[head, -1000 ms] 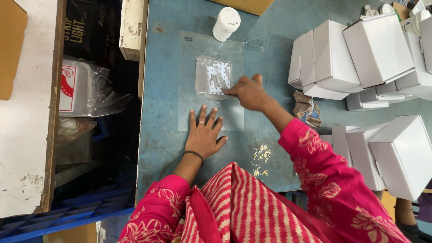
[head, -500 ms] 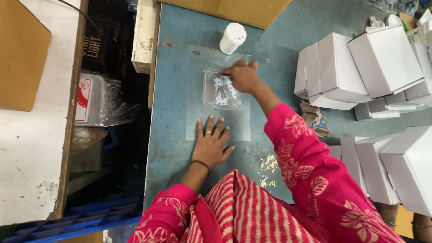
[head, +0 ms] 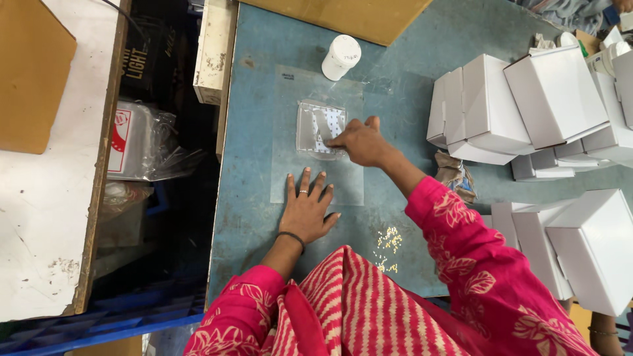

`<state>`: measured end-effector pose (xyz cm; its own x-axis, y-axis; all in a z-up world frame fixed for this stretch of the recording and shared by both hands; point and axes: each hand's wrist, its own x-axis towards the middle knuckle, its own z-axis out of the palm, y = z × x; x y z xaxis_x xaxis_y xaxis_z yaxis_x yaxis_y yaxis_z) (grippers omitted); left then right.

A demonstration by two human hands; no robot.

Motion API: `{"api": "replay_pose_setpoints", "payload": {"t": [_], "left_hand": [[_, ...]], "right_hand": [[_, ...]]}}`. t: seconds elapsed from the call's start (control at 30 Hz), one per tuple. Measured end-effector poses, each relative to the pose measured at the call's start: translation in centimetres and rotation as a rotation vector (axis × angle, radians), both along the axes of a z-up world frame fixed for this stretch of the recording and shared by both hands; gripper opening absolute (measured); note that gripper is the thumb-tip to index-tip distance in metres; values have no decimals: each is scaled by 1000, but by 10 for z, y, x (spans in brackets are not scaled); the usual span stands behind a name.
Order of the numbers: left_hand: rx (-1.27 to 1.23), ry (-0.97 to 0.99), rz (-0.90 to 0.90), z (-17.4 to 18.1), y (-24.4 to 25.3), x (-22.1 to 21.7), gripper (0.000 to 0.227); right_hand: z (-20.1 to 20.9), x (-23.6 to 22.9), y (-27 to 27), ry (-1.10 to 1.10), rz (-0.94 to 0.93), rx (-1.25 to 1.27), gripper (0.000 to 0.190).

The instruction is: The person places a small LED panel on a transparent sheet and uses a metal scraper to spread a dark adhesive from a white container across the panel surface. The person repeatedly dips the scraper into the container and applies the adhesive in smooth strokes.

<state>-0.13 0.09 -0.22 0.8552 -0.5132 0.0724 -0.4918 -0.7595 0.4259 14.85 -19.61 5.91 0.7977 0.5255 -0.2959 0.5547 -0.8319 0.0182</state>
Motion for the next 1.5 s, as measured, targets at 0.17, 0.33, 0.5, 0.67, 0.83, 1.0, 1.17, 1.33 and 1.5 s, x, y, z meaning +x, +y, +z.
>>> {"api": "replay_pose_setpoints", "payload": {"t": [0.17, 0.33, 0.5, 0.67, 0.83, 1.0, 1.17, 1.33, 1.5], "left_hand": [[-4, 3, 5, 0, -1, 0, 69], [12, 21, -2, 2, 0, 1, 70], [56, 54, -13, 2, -1, 3, 70], [29, 45, -7, 0, 0, 3, 70], [14, 54, -15, 3, 1, 2, 69], [-3, 53, -19, 3, 2, 2, 69], [8, 24, -10, 1, 2, 2, 70], [15, 29, -9, -2, 0, 1, 70], [14, 16, -8, -1, 0, 2, 71]], "right_hand": [[3, -20, -10, -15, 55, 32, 42], [10, 9, -7, 46, -1, -46, 40], [-1, 67, 13, -120, -140, 14, 40], [-15, 68, 10, -50, -131, -10, 43], [-10, 31, -8, -42, -10, -137, 45], [1, 49, -9, 29, -57, -113, 47], [-20, 82, 18, -111, -147, 1, 42], [-23, 60, 19, -29, -91, -22, 42], [-6, 26, 22, 41, -53, -28, 37]]}}
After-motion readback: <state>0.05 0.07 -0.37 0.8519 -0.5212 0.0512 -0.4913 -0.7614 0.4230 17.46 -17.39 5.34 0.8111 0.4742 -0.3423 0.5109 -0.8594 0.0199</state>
